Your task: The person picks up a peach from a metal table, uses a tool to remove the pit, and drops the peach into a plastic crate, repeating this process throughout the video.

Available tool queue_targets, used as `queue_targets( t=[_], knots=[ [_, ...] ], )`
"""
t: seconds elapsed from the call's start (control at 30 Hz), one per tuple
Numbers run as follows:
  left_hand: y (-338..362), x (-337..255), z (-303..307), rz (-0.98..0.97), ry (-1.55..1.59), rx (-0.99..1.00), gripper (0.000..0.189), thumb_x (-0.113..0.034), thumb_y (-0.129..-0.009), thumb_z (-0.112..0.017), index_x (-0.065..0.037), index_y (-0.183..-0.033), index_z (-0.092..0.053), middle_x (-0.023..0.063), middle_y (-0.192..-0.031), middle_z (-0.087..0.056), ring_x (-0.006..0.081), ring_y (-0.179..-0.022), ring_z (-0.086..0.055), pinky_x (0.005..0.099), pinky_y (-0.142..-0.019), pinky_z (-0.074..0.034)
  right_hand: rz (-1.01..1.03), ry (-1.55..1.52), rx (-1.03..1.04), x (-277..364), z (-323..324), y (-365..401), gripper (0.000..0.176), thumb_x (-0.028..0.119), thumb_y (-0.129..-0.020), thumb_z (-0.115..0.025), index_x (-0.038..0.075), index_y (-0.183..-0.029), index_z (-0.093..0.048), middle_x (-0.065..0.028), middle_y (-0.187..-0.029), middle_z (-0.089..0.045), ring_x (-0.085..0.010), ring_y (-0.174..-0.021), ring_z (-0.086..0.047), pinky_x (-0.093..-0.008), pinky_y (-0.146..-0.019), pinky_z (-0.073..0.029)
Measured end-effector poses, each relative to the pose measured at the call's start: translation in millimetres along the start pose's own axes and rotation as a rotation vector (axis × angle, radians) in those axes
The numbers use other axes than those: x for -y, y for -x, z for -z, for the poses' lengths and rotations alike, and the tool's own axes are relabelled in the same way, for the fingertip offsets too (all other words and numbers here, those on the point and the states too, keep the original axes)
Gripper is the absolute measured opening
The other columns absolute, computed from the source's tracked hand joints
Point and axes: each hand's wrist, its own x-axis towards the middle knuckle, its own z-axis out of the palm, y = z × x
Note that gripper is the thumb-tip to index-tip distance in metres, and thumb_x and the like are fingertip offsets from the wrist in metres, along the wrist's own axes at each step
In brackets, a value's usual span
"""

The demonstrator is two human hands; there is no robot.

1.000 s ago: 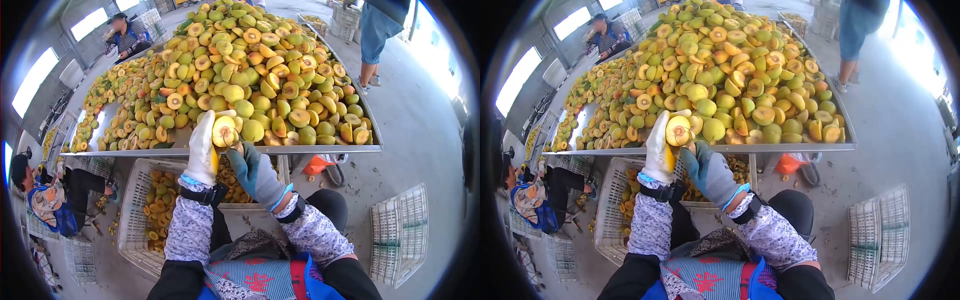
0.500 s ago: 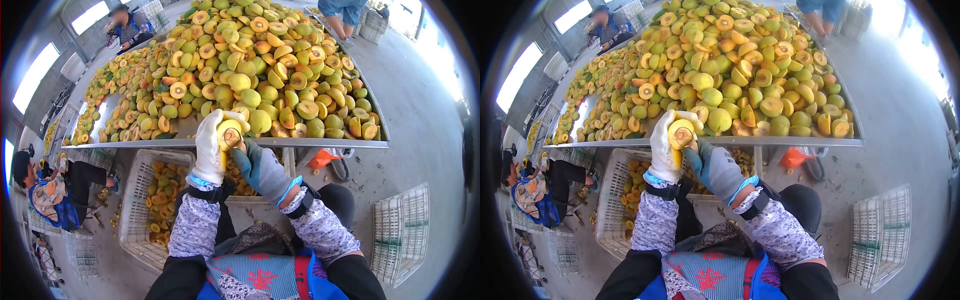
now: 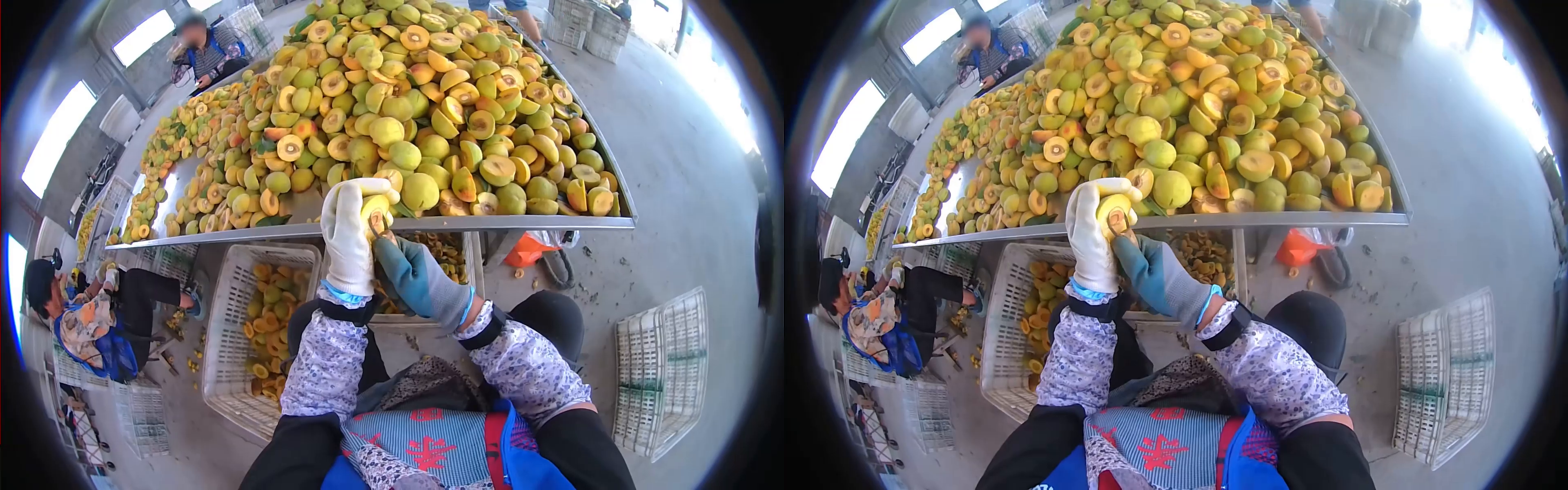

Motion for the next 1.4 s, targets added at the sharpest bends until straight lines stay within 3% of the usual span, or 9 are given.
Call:
queue_targets(
  t=[0.1, 0.2, 0.4, 0.53, 0.63, 0.83, 0.93, 1.27, 1.4],
  knots=[
    [-1, -8, -6, 0.094, 0.095, 0.005, 0.038, -0.031, -0.106, -0.047, -0.001, -0.110, -0.069, 0.0116, -0.096, -0.071, 0.0148, -0.075, -0.064, 0.0272, -0.068, -0.053, 0.057, 0.128, -0.039, -15, 12, -7, 0.049, 0.045, -0.106, -0.050, 0.000, -0.099, -0.068, -0.0010, -0.075, -0.063, -0.0110, -0.070, -0.052, -0.0313, -0.064, -0.048],
    [-3, -22, -12, 0.329, 0.236, -0.007, 0.044, -0.036, -0.106, -0.046, 0.000, -0.118, -0.069, 0.0124, -0.095, -0.072, 0.0162, -0.075, -0.067, 0.0275, -0.069, -0.055, 0.386, 0.562, -0.223, -36, 21, -17, 0.050, 0.046, -0.107, -0.050, 0.000, -0.098, -0.068, -0.0017, -0.076, -0.064, -0.0111, -0.071, -0.053, -0.0317, -0.066, -0.048],
    [0, 2, -11, 0.319, 0.281, -0.183, 0.054, -0.044, -0.108, -0.042, 0.002, -0.128, -0.063, 0.0124, -0.092, -0.069, 0.0194, -0.072, -0.066, 0.0297, -0.068, -0.058, 0.078, 0.183, -0.083, -19, -3, -2, 0.046, 0.042, -0.108, -0.047, 0.003, -0.093, -0.065, 0.0041, -0.075, -0.060, -0.0045, -0.069, -0.049, -0.0239, -0.060, -0.043],
    [-2, -1, -8, 0.210, 0.228, -0.111, 0.056, -0.044, -0.108, -0.040, 0.003, -0.126, -0.063, 0.0112, -0.085, -0.066, 0.0210, -0.069, -0.065, 0.0316, -0.064, -0.057, 0.255, 0.248, -0.089, -39, 3, -19, 0.046, 0.046, -0.108, -0.045, 0.008, -0.089, -0.064, 0.0044, -0.065, -0.055, -0.0058, -0.055, -0.047, -0.0251, -0.048, -0.039],
    [-5, 1, 2, 0.224, 0.191, 0.000, 0.055, -0.043, -0.108, -0.039, 0.004, -0.124, -0.063, 0.0107, -0.080, -0.064, 0.0216, -0.065, -0.062, 0.0318, -0.060, -0.054, -0.239, 0.034, 0.039, 17, 0, 6, 0.049, 0.052, -0.106, -0.043, 0.011, -0.088, -0.063, 0.0038, -0.062, -0.051, -0.0075, -0.046, -0.045, -0.0255, -0.041, -0.036],
    [-7, -7, 5, 0.298, 0.232, 0.107, 0.051, -0.038, -0.106, -0.043, 0.006, -0.111, -0.069, 0.0099, -0.067, -0.063, 0.0204, -0.054, -0.059, 0.0310, -0.052, -0.050, -0.450, -0.360, 0.339, 14, 13, 10, 0.055, 0.059, -0.105, -0.038, 0.014, -0.078, -0.055, 0.0044, -0.060, -0.049, -0.0081, -0.042, -0.042, -0.0221, -0.039, -0.032],
    [-11, -19, 2, 0.371, -0.028, 0.240, 0.048, -0.034, -0.106, -0.044, 0.006, -0.107, -0.070, 0.0111, -0.065, -0.065, 0.0192, -0.052, -0.058, 0.0302, -0.052, -0.050, -0.243, 0.122, 0.079, -1, 3, 12, 0.056, 0.060, -0.104, -0.039, 0.013, -0.079, -0.055, 0.0045, -0.058, -0.046, -0.0079, -0.041, -0.039, -0.0229, -0.038, -0.031],
    [-1, -8, -4, 0.320, 0.313, 0.151, 0.053, -0.038, -0.106, -0.042, 0.009, -0.110, -0.068, 0.0070, -0.066, -0.062, 0.0194, -0.055, -0.059, 0.0305, -0.053, -0.050, -0.393, -0.430, 0.410, 11, 12, 21, 0.053, 0.060, -0.105, -0.039, 0.017, -0.077, -0.048, 0.0082, -0.057, -0.032, -0.0042, -0.042, -0.028, -0.0217, -0.036, -0.024],
    [-6, -16, -4, 0.407, 0.083, 0.278, 0.048, -0.030, -0.105, -0.045, 0.010, -0.102, -0.070, 0.0127, -0.065, -0.067, 0.0209, -0.052, -0.060, 0.0296, -0.053, -0.050, -0.378, 0.028, 0.107, 26, 0, 31, 0.054, 0.065, -0.103, -0.041, 0.018, -0.076, -0.048, 0.0090, -0.057, -0.032, -0.0036, -0.040, -0.027, -0.0223, -0.035, -0.023]
  ],
)
